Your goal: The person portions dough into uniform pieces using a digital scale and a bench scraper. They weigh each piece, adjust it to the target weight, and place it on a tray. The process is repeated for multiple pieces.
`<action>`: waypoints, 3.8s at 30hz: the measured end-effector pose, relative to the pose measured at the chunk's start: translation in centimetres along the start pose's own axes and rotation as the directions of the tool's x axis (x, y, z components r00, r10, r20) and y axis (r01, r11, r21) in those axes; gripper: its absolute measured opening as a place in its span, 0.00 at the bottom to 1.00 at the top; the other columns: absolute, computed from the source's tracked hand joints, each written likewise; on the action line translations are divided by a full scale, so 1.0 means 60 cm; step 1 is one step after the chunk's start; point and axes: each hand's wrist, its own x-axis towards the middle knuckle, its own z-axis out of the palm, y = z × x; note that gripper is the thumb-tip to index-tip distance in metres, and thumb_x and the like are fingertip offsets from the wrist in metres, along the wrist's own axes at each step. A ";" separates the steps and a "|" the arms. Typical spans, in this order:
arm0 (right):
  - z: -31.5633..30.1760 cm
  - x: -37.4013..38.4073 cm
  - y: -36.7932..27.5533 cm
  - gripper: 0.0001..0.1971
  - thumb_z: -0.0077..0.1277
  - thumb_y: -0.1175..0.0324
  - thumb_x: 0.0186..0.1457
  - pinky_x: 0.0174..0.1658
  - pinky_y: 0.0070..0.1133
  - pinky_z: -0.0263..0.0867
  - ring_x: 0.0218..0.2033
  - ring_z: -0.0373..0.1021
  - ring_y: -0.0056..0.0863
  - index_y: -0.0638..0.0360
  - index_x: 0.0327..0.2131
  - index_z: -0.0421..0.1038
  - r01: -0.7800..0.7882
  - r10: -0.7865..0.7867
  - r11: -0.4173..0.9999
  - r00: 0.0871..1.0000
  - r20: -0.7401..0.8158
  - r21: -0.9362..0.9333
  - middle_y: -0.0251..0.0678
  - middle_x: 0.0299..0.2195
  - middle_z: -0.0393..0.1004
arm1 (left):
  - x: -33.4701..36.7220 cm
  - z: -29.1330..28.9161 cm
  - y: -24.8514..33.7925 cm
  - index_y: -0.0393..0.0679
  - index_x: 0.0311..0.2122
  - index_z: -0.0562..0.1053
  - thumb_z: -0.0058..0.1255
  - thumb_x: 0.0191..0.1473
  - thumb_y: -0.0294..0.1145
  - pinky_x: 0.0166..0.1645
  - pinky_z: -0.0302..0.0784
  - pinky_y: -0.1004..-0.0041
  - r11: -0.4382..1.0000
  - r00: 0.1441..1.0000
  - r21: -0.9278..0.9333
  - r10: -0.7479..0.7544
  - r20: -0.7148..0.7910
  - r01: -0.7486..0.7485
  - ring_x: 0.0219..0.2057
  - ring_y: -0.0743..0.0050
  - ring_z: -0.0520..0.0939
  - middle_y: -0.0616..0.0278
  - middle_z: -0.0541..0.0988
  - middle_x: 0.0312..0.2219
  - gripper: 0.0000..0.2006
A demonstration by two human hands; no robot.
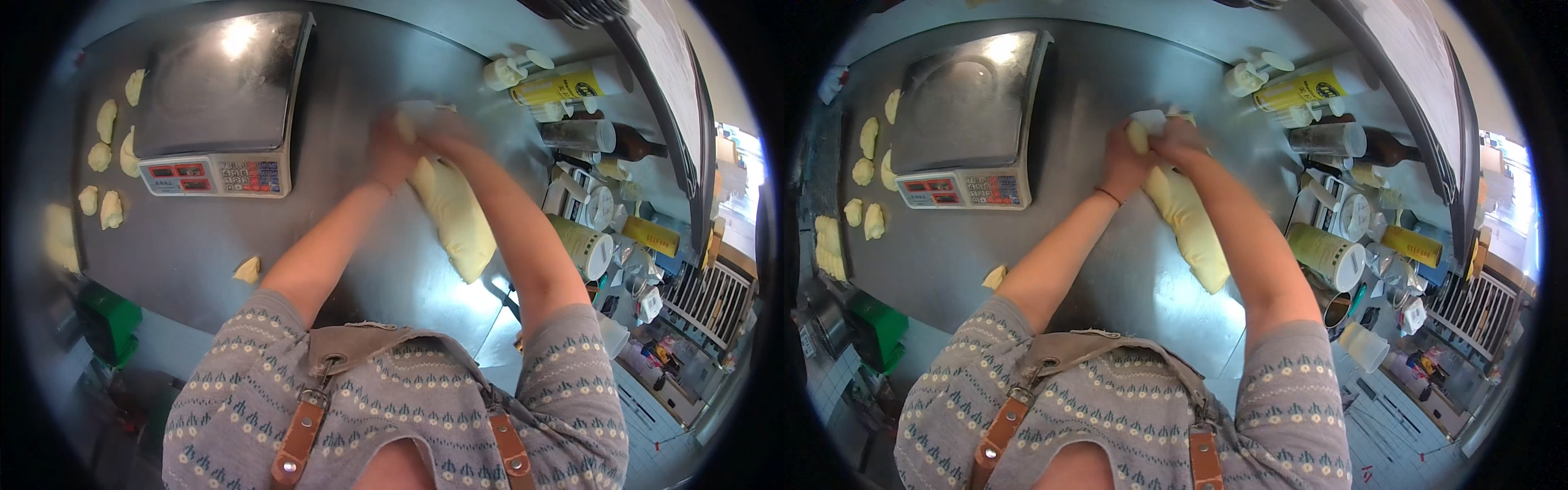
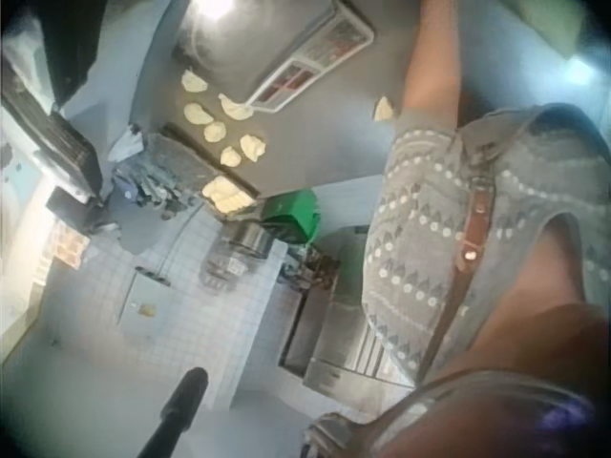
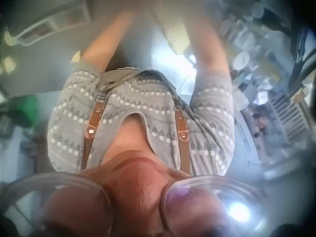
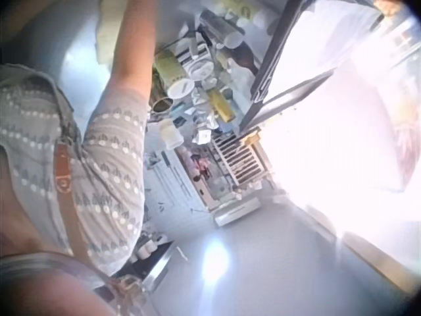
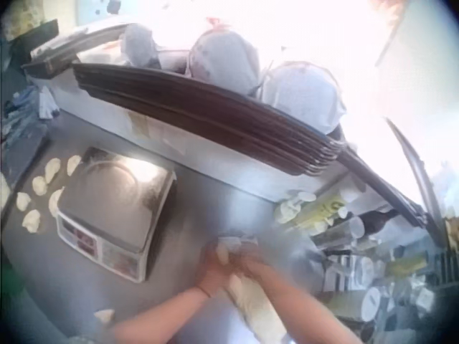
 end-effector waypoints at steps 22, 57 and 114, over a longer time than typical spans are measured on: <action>0.063 -0.100 0.114 0.20 0.54 0.53 0.48 0.37 0.36 0.70 0.32 0.74 0.48 0.64 0.29 0.77 0.083 -0.093 0.993 0.987 0.129 0.081 0.52 0.28 0.77 | -0.065 -0.106 -0.044 0.45 0.46 0.72 0.55 0.53 0.35 0.50 0.70 0.61 0.982 0.980 0.091 0.155 0.123 -0.167 0.44 0.46 0.76 0.48 0.76 0.41 0.15; 0.081 -0.337 0.323 0.15 0.54 0.53 0.49 0.33 0.35 0.72 0.28 0.75 0.44 0.54 0.31 0.79 0.151 -0.145 0.903 0.988 0.045 -0.403 0.46 0.24 0.77 | -0.311 0.022 0.071 0.46 0.54 0.67 0.57 0.46 0.36 0.54 0.65 0.61 0.671 0.580 0.143 0.491 0.650 -0.728 0.50 0.56 0.69 0.57 0.68 0.52 0.27; 0.162 -0.683 0.293 0.21 0.63 0.66 0.49 0.45 0.23 0.67 0.40 0.73 0.26 0.68 0.44 0.73 0.052 0.198 0.754 0.932 -0.302 0.654 0.38 0.39 0.78 | -0.459 -0.527 -0.137 0.47 0.47 0.74 0.63 0.44 0.32 0.52 0.71 0.62 0.737 0.801 0.443 0.220 0.557 -0.511 0.48 0.53 0.73 0.54 0.72 0.45 0.22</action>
